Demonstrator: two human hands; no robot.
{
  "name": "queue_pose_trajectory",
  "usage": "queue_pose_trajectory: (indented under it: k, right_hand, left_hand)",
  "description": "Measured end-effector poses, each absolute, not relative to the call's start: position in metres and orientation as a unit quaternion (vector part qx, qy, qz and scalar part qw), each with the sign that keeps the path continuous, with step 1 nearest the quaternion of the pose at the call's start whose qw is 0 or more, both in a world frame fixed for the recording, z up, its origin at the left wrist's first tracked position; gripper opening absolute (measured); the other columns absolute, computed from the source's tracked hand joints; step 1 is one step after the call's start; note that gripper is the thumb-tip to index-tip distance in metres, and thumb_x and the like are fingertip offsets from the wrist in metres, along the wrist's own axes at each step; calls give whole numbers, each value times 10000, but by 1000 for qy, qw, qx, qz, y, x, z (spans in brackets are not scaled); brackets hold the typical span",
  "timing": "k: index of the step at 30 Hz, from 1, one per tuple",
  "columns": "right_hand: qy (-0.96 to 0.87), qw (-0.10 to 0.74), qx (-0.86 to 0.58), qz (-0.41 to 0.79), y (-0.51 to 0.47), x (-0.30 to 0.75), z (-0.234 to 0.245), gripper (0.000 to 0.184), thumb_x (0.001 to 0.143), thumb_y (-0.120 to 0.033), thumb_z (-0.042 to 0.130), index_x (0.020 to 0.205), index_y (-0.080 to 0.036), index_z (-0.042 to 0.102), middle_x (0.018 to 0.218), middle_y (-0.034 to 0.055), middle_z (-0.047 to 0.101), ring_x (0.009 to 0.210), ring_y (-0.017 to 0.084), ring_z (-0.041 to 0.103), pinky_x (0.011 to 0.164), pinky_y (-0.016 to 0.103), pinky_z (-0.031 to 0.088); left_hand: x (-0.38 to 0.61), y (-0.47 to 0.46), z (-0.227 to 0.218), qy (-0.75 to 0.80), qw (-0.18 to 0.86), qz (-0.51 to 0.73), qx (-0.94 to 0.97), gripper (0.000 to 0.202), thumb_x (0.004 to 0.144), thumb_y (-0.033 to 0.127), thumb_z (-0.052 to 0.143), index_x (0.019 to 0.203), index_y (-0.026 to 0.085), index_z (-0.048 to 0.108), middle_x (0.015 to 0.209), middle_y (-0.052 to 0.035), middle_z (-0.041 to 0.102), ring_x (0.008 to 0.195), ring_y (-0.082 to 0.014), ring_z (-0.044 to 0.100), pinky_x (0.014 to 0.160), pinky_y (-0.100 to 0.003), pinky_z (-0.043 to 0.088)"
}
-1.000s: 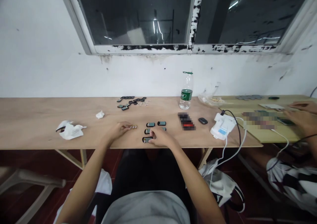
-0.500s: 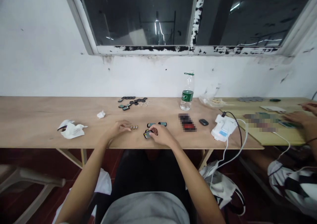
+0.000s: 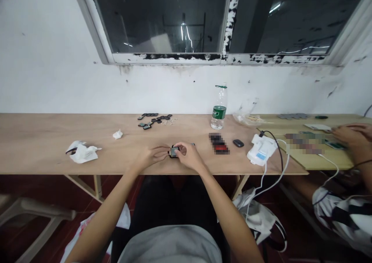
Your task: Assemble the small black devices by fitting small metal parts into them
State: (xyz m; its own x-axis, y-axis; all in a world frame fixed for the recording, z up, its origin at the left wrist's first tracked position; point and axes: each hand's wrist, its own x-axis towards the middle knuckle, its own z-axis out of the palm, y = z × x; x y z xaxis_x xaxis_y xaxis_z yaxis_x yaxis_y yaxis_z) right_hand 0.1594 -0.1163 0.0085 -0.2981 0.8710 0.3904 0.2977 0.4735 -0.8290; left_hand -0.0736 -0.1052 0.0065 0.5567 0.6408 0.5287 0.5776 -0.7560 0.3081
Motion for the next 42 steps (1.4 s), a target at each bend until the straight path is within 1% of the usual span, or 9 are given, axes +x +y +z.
queue_pose_trajectory:
  k: [5, 8, 12, 18, 22, 26, 32, 37, 42]
  right_hand:
    - [-740, 435, -389, 335, -118, 160, 11, 222, 885, -275, 597, 1072, -183, 675, 1014, 67, 731, 848, 186, 715, 757, 287, 572]
    - [-736, 431, -371, 366, -118, 161, 12, 222, 892, -277, 598, 1082, -184, 662, 1045, 69, 730, 870, 189, 720, 792, 294, 578]
    - [-728, 433, -361, 391, -119, 162, 13, 220, 890, -287, 614, 1079, -183, 658, 1048, 74, 734, 887, 201, 725, 821, 320, 586]
    - [-708, 448, -337, 428, -118, 162, 12, 237, 871, -315, 645, 1068, -184, 653, 1010, 68, 742, 833, 199, 732, 811, 345, 598]
    - [-698, 448, -348, 437, -116, 163, 11, 246, 852, -331, 668, 1044, -179, 659, 955, 66, 743, 787, 193, 731, 754, 322, 598]
    - [-682, 457, -349, 451, -112, 164, 7, 266, 839, -352, 685, 1031, -169, 660, 974, 73, 719, 757, 191, 726, 711, 315, 597]
    - [-677, 458, -333, 470, -108, 165, 1, 308, 837, -405, 699, 1031, -169, 662, 1004, 78, 710, 802, 206, 732, 753, 338, 604]
    - [-677, 451, -331, 478, -108, 163, 2, 296, 826, -390, 708, 1020, -173, 657, 1002, 73, 711, 811, 203, 726, 762, 350, 611]
    - [-682, 437, -324, 489, -112, 162, 5, 282, 823, -361, 705, 1025, -171, 658, 1018, 80, 713, 819, 195, 719, 788, 355, 612]
  left_hand:
    - [-72, -110, 11, 363, 36, 266, 892, 321, 1005, 409, 483, 1087, 240, 744, 1250, -75, 704, 1076, -252, 696, 979, -392, 554]
    - [-72, -112, 13, 372, 31, 245, 895, 326, 1008, 407, 473, 1078, 246, 748, 1272, -77, 694, 1070, -253, 701, 972, -386, 558]
    - [-71, -112, 10, 337, 10, 278, 900, 286, 1003, 366, 501, 1083, 236, 744, 1250, -80, 708, 1056, -234, 712, 954, -354, 567]
    - [-71, -112, 12, 283, -17, 325, 902, 215, 983, 298, 551, 1028, 201, 738, 1183, -84, 740, 1011, -211, 732, 909, -313, 587]
    - [-72, -115, 16, 285, -6, 322, 903, 200, 977, 281, 559, 1024, 189, 730, 1187, -88, 739, 1024, -218, 730, 899, -308, 584]
    - [-69, -116, 17, 296, 7, 308, 904, 207, 981, 272, 545, 1071, 218, 724, 1222, -70, 724, 1015, -215, 730, 877, -300, 587]
    - [-65, -114, 14, 292, -4, 297, 909, 255, 1011, 286, 503, 1173, 220, 688, 1263, -81, 688, 1081, -203, 704, 940, -299, 563]
    - [-67, -111, 13, 280, 25, 302, 911, 254, 1016, 320, 511, 1136, 220, 711, 1238, -78, 693, 1086, -212, 695, 956, -319, 558]
    - [-67, -114, 17, 287, 47, 301, 908, 258, 1028, 298, 481, 1102, 213, 713, 1176, -76, 707, 1056, -195, 698, 920, -306, 560]
